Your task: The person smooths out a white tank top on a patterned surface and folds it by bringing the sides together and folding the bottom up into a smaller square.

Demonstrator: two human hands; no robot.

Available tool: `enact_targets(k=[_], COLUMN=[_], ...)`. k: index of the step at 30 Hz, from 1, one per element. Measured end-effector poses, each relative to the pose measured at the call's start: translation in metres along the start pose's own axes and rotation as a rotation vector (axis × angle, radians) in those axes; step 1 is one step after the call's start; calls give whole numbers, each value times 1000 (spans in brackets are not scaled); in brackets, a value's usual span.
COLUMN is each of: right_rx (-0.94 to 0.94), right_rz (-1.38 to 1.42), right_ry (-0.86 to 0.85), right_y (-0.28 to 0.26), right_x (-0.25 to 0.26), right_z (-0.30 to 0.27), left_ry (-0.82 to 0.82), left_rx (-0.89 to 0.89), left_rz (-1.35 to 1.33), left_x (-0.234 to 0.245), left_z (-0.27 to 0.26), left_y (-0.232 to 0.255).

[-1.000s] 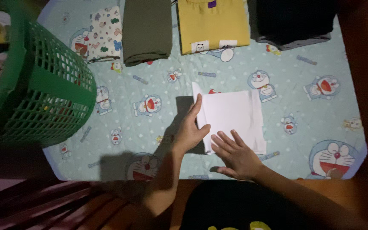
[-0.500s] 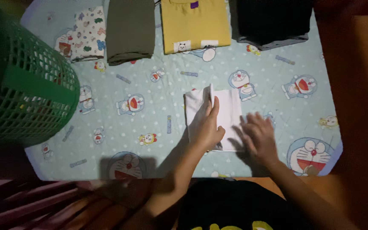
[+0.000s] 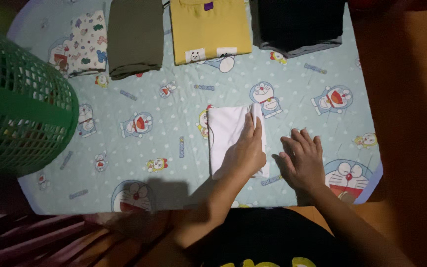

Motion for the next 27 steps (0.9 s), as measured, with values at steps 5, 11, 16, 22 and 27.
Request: enact_targets(k=[5,11,16,22,27], right_rx=[-7,-28,-12,-78,150], right_rz=[3,8,20,137,343], right_ry=[-19,-51,-26,35,60], right_y=[1,1,1,4,-44], right_x=[0,-1,-1,-7,-19], right_z=[2,2,1,17,40], left_ry=[-66,-85,10,325,513], left_rx=[90,105,-147,-183,-146], left_rz=[16,18,-98,-221,-56], left_x=[-15,-27,-30,-2,8], left_z=[7,12,5,-20,-21], left_y=[-4,-7,0,-15,-49])
Point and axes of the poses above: each hand's wrist, its own z-axis towards the middle knuckle, its own x-axis out of the back of the hand, y = z × x, the point moved 8 cm from there along z, towards the middle knuckle, and after that the axes turned 2 degrees about -z, right-handed, at the moved point
